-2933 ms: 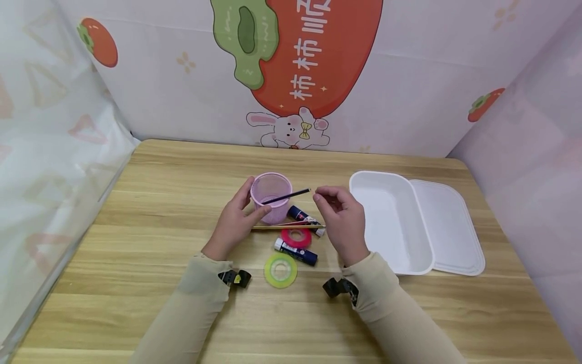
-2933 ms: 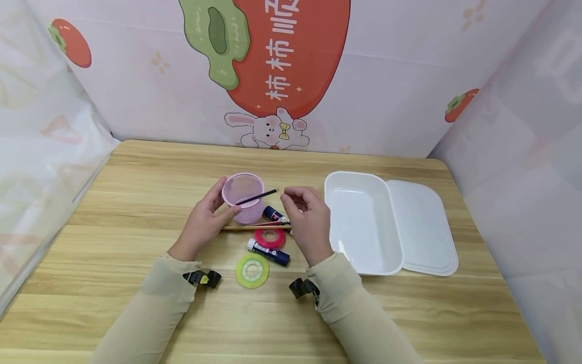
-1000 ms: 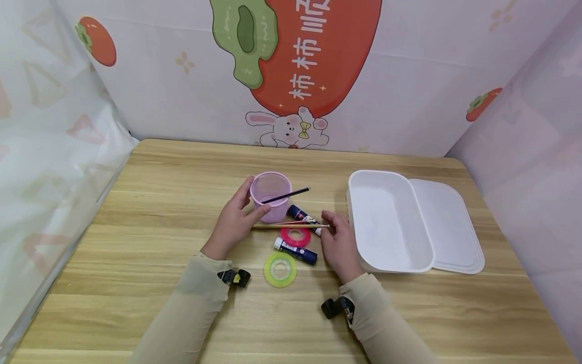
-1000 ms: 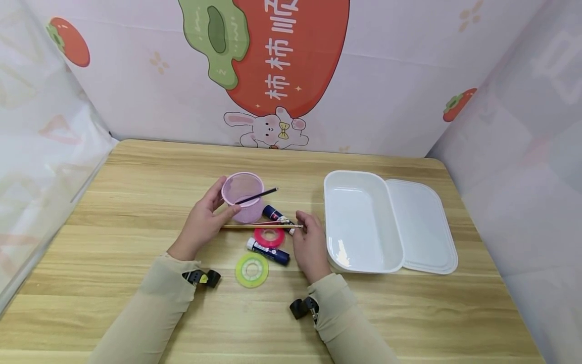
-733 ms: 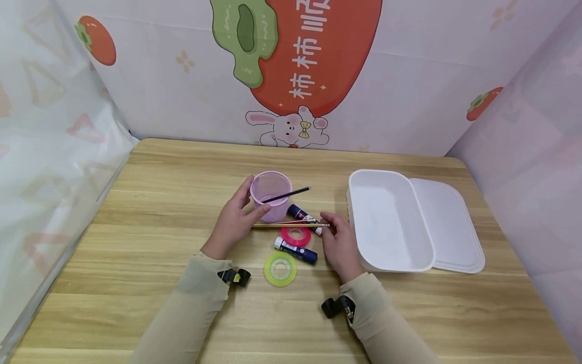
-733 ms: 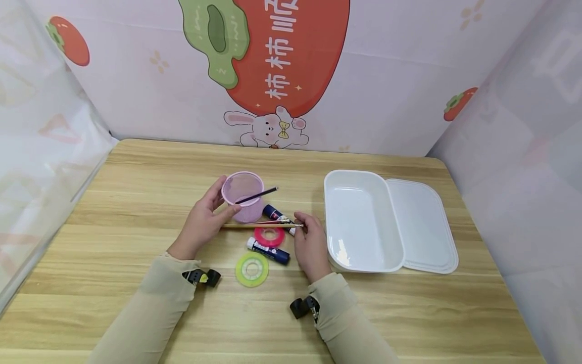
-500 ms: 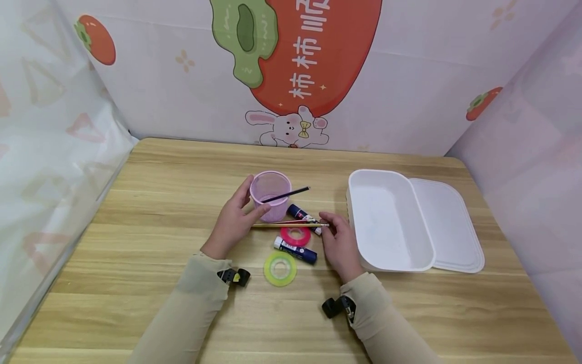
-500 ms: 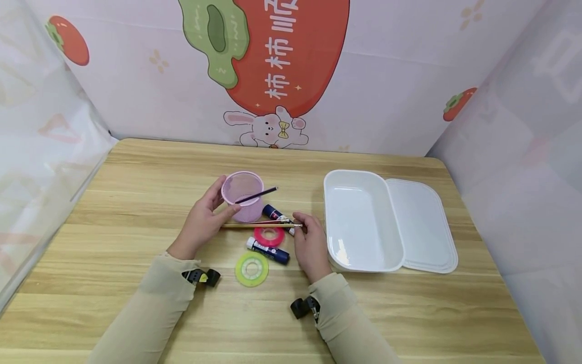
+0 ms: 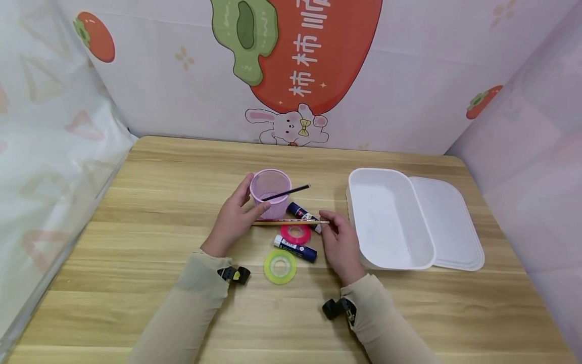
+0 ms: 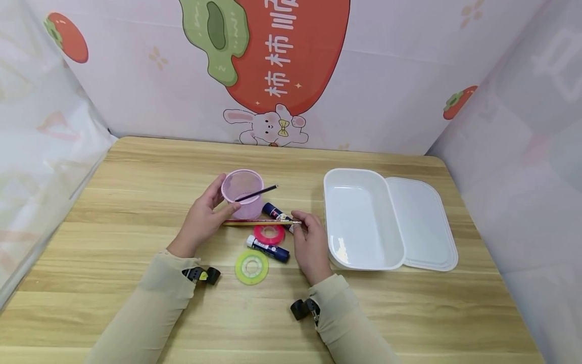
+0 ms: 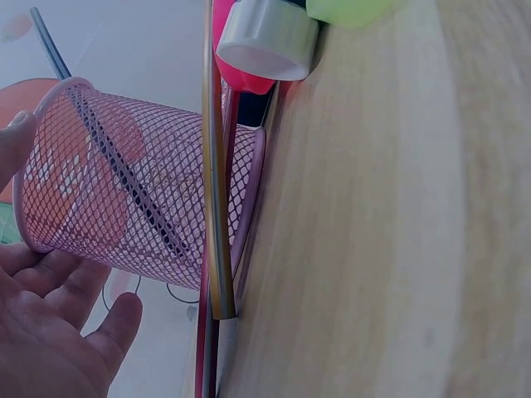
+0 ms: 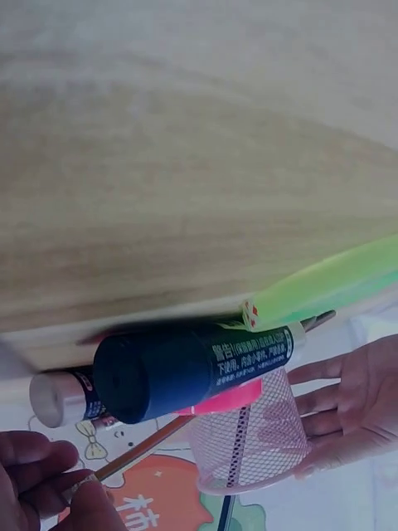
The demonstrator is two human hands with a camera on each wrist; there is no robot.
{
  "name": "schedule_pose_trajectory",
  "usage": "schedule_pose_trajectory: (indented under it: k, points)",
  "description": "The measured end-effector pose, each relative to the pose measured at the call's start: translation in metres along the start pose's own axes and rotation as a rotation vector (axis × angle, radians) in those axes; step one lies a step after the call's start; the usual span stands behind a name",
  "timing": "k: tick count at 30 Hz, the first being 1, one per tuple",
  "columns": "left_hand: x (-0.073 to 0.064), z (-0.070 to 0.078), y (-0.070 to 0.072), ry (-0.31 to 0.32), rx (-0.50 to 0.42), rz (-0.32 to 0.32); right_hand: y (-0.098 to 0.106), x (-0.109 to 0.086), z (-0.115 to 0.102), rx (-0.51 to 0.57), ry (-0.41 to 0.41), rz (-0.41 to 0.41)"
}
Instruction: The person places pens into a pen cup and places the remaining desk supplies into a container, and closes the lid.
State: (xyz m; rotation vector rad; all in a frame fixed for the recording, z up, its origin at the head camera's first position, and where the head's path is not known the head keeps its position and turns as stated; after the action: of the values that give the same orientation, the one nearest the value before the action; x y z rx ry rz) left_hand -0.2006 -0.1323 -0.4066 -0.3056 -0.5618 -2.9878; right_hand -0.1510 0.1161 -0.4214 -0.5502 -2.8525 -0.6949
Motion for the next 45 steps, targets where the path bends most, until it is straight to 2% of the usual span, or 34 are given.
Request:
schedule_pose_trajectory:
  k: [4,10,18,24,37,45]
  points:
    - [0.000,-0.001,0.000,0.007,0.001,0.003,0.003,-0.002,-0.004,0.052,0.010,0.028]
    - [-0.001,-0.001,0.000,0.016,-0.001,0.002,0.008,-0.005,-0.005,0.158,-0.024,0.027]
    - [-0.001,0.000,0.000,0.003,-0.002,0.005,0.020,-0.008,-0.019,0.303,-0.010,0.056]
    - [-0.002,0.001,-0.002,-0.009,0.005,0.005,0.028,-0.011,-0.026,0.363,-0.019,0.083]
    - [-0.001,0.002,0.000,-0.018,0.024,0.017,0.037,-0.007,-0.050,0.428,0.066,0.097]
    - [-0.003,0.007,0.000,-0.012,-0.010,0.008,0.045,-0.005,-0.075,0.496,0.158,0.085]
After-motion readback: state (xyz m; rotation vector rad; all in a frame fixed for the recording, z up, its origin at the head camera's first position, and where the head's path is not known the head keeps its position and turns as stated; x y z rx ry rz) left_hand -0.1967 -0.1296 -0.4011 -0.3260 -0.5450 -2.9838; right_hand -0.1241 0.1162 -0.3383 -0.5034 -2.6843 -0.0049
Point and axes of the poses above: each hand's wrist, its own x-axis towards the middle knuckle, its own y-axis out of the back of the hand, z = x × y, the point moved 7 cm from there along x, towards the middle knuckle, and after that the axes turned 13 degrees about z, right-handed, at the moved point
